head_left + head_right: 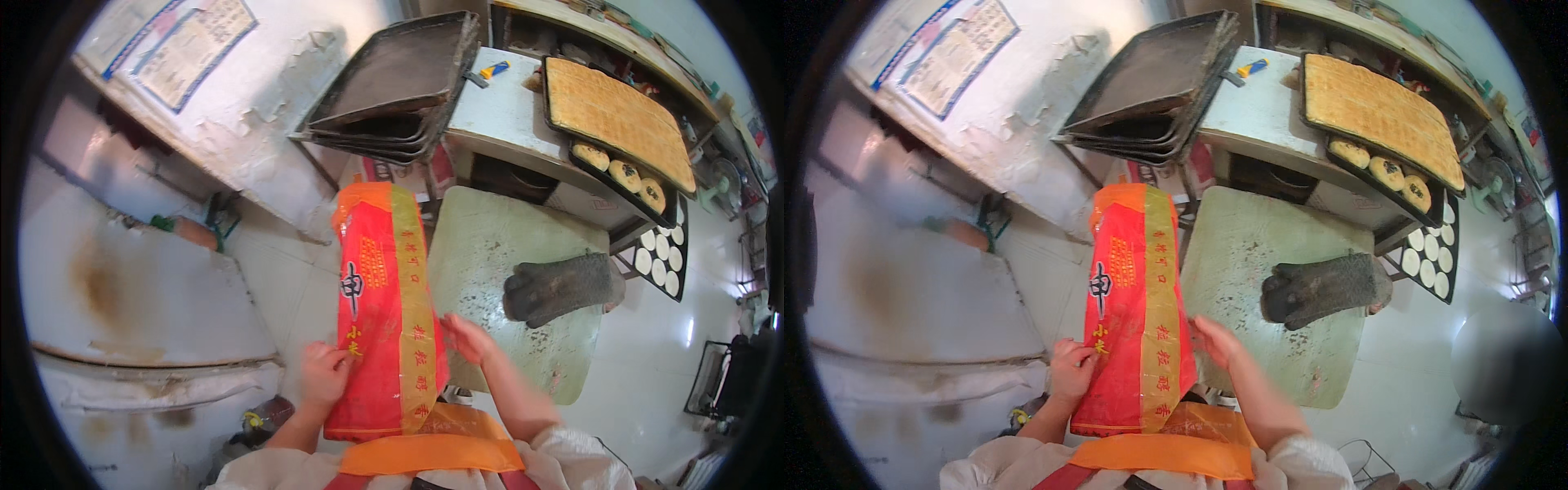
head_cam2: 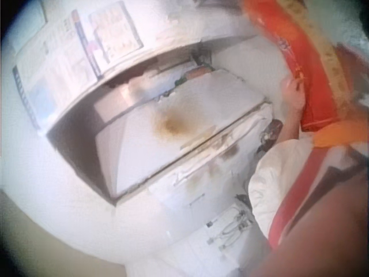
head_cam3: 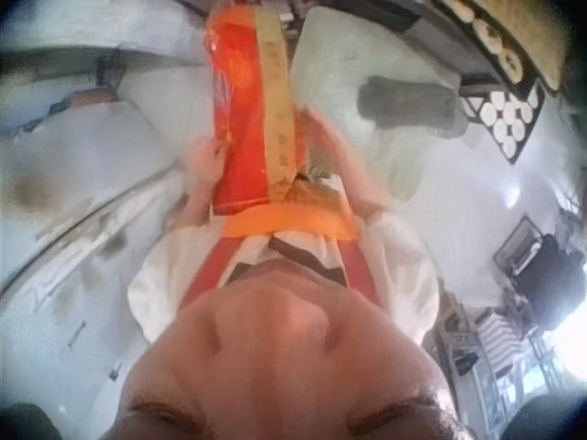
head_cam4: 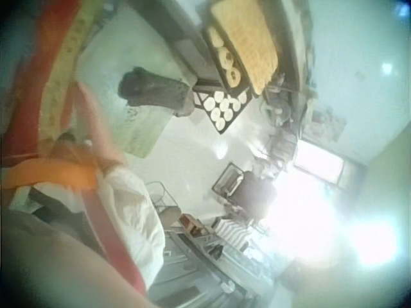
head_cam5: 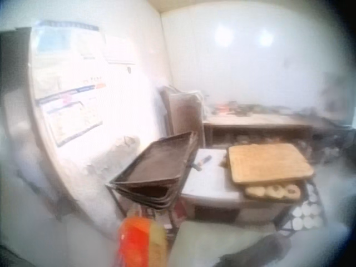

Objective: The person kneads dough in a bowl, adds liquid with a spoon, and then mixes a larger quantity of dough in a plastic bin. They later carry the bowl to a different room, place it on a shelf, and handle a metal tray near an oven.

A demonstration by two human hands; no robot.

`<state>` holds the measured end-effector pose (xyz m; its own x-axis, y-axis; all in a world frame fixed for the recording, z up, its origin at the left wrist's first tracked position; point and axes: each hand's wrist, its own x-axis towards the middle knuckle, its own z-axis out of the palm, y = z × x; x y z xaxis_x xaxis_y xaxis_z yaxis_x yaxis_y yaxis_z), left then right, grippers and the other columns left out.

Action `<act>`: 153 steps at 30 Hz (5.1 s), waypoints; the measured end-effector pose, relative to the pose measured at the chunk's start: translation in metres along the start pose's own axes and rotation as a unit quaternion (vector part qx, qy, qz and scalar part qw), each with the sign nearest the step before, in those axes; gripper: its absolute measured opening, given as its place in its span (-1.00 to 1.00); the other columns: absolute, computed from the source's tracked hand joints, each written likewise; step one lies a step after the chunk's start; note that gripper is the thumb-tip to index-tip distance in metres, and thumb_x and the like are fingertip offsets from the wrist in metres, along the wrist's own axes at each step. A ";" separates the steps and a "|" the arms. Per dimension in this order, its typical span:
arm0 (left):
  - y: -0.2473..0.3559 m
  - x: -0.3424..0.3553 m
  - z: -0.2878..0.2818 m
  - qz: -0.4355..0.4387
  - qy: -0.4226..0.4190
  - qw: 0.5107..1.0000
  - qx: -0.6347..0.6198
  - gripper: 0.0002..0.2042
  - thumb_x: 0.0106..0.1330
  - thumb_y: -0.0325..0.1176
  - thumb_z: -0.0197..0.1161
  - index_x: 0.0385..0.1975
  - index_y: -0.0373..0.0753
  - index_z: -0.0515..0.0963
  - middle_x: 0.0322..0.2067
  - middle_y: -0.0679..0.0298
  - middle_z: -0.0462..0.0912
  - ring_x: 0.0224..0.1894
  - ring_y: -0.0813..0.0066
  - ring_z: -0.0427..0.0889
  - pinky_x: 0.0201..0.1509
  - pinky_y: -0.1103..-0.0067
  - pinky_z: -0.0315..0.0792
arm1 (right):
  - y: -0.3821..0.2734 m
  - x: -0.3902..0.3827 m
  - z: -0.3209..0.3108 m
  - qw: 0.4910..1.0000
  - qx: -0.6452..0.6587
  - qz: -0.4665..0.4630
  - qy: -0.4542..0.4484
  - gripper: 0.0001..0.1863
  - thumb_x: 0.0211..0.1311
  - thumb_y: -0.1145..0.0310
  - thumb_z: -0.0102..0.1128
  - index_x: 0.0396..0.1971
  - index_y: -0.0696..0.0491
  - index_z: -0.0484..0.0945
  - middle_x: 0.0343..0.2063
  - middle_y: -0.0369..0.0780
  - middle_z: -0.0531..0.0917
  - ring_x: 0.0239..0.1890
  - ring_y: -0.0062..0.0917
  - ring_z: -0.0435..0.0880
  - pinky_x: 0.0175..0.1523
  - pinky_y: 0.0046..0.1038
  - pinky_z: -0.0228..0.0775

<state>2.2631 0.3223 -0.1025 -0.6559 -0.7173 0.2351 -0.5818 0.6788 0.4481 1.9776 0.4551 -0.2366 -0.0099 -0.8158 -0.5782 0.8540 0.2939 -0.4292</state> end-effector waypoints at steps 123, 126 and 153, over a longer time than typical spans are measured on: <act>-1.023 0.987 -0.229 -0.236 0.148 0.587 -0.760 -0.73 0.33 -0.39 0.07 0.00 -0.27 0.44 -0.13 0.21 0.58 -0.11 0.27 0.59 -0.07 0.42 0.51 | -0.221 0.990 0.767 0.688 -0.456 -0.476 0.305 -0.06 -0.15 0.07 0.50 0.23 0.18 0.26 0.21 -0.01 0.35 0.31 -0.20 0.24 0.33 -0.17 0.09; -0.997 1.069 -0.217 -0.223 0.035 0.592 -0.773 -0.83 0.33 -0.41 0.05 -0.13 -0.23 0.49 -0.23 0.25 0.59 -0.26 0.34 0.60 -0.23 0.49 0.51 | -0.221 1.002 0.795 0.547 -0.594 -0.470 0.357 0.15 -0.27 0.00 0.55 0.31 0.18 0.10 0.32 0.03 0.16 0.40 -0.11 0.03 0.40 -0.11 -0.09; -0.927 1.781 -0.236 0.120 -0.225 0.537 -0.804 -0.59 0.33 -0.39 0.13 0.18 -0.22 0.29 0.14 0.19 0.41 0.17 0.19 0.40 0.25 0.18 0.26 | -0.924 1.417 0.969 0.250 -0.579 -0.667 0.396 0.02 -0.06 0.13 0.42 0.36 0.01 -0.03 0.37 0.06 -0.06 0.41 0.05 -0.09 0.34 0.25 -0.25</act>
<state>1.7475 -1.6211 0.1043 -0.8794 -0.2827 0.3830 0.4761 -0.5298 0.7019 1.6788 -1.4552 0.0128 -0.3757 -0.3520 0.8573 -0.9036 0.3446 -0.2545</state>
